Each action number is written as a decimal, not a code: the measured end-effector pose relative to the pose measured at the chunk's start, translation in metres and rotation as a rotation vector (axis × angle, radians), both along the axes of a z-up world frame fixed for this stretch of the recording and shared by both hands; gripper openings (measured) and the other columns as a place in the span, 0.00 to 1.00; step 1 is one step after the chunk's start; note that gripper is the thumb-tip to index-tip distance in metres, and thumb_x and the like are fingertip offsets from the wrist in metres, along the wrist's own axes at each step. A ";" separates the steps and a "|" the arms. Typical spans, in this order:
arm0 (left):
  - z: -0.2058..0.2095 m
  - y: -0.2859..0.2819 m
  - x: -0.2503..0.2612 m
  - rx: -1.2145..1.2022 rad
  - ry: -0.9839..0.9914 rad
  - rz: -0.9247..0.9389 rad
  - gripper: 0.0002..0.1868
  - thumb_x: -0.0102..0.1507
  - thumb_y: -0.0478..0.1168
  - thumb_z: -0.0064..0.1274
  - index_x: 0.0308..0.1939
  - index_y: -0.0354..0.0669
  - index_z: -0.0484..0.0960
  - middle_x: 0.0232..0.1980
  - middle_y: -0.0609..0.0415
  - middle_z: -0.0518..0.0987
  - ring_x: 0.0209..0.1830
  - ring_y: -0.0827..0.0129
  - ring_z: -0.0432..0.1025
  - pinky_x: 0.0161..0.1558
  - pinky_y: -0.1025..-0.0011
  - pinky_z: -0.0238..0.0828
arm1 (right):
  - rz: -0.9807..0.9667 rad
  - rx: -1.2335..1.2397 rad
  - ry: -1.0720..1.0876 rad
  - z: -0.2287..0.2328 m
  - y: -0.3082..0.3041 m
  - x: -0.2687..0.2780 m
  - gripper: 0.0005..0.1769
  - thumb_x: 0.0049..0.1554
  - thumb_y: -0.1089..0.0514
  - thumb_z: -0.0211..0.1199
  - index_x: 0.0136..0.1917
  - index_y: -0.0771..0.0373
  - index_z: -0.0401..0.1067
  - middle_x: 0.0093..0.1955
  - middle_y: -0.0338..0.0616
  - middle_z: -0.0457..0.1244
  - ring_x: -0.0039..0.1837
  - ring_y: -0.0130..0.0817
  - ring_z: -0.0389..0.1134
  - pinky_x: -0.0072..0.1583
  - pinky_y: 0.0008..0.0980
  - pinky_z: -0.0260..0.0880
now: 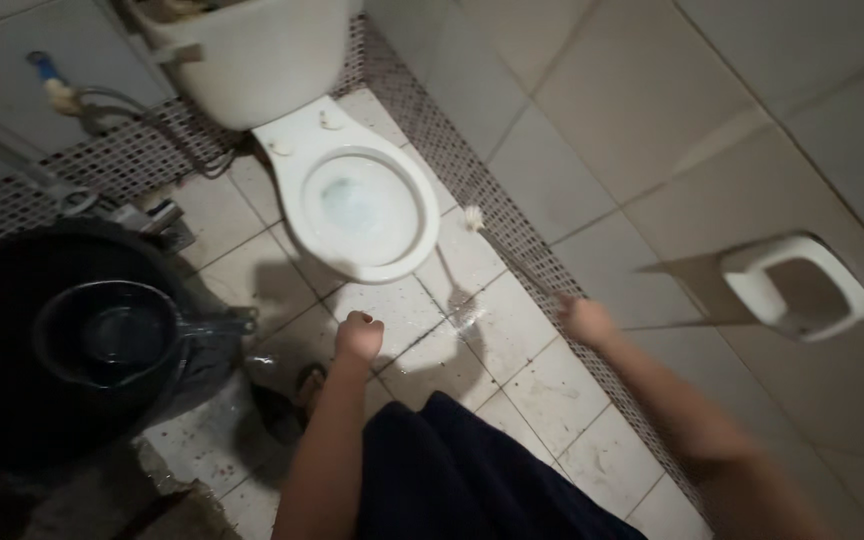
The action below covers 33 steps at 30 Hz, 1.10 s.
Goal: The person scrubs the inside of a toilet bowl using a brush, pours water from a bucket into the bowl, and adds cleaning powder from a container.
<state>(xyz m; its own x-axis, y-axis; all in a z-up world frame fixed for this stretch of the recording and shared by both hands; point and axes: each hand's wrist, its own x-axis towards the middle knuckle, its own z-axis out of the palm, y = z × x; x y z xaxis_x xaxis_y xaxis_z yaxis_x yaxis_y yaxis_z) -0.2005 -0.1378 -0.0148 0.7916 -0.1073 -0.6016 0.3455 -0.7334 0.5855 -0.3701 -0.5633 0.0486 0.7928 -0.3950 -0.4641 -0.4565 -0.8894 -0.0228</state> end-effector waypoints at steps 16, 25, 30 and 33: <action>-0.042 0.070 -0.119 0.016 -0.041 0.341 0.20 0.60 0.46 0.52 0.54 0.43 0.81 0.46 0.43 0.85 0.46 0.51 0.80 0.49 0.59 0.75 | -1.521 1.501 -0.127 -0.096 0.154 0.010 0.05 0.66 0.57 0.52 0.55 0.57 0.63 0.30 0.37 0.57 0.25 0.23 0.52 0.27 0.23 0.48; -0.040 0.093 -0.186 0.029 -0.227 0.343 0.18 0.58 0.43 0.56 0.50 0.40 0.82 0.45 0.41 0.84 0.47 0.50 0.79 0.50 0.61 0.73 | -1.573 1.622 -0.147 -0.106 0.149 -0.013 0.04 0.65 0.57 0.51 0.53 0.56 0.65 0.30 0.36 0.56 0.27 0.22 0.52 0.27 0.19 0.47; -0.015 0.077 -0.224 0.025 -0.194 0.359 0.18 0.60 0.43 0.54 0.51 0.39 0.81 0.44 0.40 0.85 0.47 0.50 0.80 0.51 0.61 0.74 | -1.446 1.430 -0.079 -0.088 0.145 -0.029 0.05 0.65 0.56 0.54 0.52 0.59 0.63 0.31 0.38 0.57 0.28 0.23 0.52 0.29 0.22 0.48; -0.011 0.065 -0.249 0.038 -0.227 0.332 0.17 0.59 0.43 0.55 0.49 0.39 0.82 0.45 0.39 0.85 0.48 0.49 0.80 0.53 0.62 0.74 | -1.452 1.502 -0.048 -0.103 0.132 -0.035 0.07 0.64 0.56 0.55 0.52 0.60 0.63 0.32 0.37 0.57 0.28 0.24 0.53 0.29 0.23 0.50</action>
